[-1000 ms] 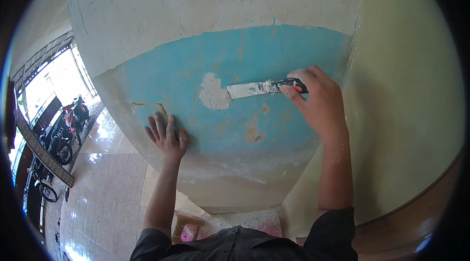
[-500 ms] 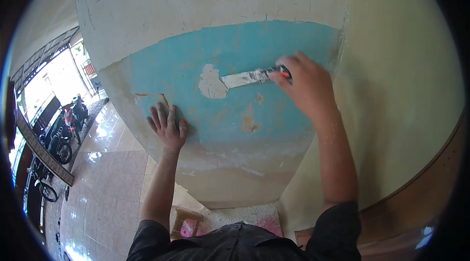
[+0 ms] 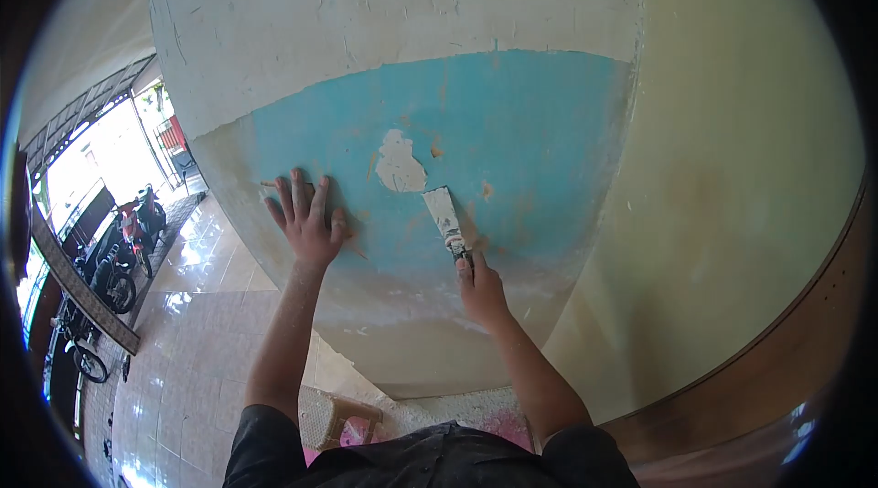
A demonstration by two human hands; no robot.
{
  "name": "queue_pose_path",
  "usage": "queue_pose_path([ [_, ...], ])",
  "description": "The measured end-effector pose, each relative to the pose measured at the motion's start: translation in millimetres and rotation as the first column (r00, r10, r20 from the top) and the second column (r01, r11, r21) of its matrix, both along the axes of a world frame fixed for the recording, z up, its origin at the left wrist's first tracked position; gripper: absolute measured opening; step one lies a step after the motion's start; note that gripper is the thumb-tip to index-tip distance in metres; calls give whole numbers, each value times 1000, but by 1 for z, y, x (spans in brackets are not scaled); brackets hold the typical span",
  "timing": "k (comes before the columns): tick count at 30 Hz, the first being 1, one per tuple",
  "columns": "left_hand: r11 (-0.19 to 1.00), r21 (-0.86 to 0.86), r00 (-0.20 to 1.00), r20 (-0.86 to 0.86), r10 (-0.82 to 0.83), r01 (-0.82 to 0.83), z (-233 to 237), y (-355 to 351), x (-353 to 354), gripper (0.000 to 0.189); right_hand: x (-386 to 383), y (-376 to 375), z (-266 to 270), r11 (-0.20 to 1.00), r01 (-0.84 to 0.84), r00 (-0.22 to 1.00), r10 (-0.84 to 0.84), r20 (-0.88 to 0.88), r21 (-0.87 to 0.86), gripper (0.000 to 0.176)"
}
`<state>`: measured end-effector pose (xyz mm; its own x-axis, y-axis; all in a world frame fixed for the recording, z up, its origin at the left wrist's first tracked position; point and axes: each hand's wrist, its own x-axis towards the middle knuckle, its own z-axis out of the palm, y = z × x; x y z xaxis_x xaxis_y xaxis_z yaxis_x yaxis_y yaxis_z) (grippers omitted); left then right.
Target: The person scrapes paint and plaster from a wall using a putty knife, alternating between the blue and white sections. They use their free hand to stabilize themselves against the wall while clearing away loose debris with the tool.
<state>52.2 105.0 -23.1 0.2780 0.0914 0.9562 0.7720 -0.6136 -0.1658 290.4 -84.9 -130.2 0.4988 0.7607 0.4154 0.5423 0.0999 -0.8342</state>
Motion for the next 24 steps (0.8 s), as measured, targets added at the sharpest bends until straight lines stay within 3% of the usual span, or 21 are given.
queue_pose_path([
  [2,999,33,1000,-1,-3,3,-4,4,-1,56,-1,4,5,1000,-6,999,7,-49,22,31],
  [5,998,68,1000,-6,-3,3,-9,8,-3,55,9,-9,17,997,48,999,-49,13,56,32],
  [7,998,69,1000,-3,1,-1,-9,9,-2,55,18,-20,34,983,159,974,-172,150,93,32],
  [13,999,49,1000,5,-5,5,-10,7,-2,53,33,-49,96,938,306,883,-344,318,165,29],
  [24,998,63,1000,15,-24,23,-9,4,-3,51,25,-84,187,915,350,691,-398,603,203,25],
])
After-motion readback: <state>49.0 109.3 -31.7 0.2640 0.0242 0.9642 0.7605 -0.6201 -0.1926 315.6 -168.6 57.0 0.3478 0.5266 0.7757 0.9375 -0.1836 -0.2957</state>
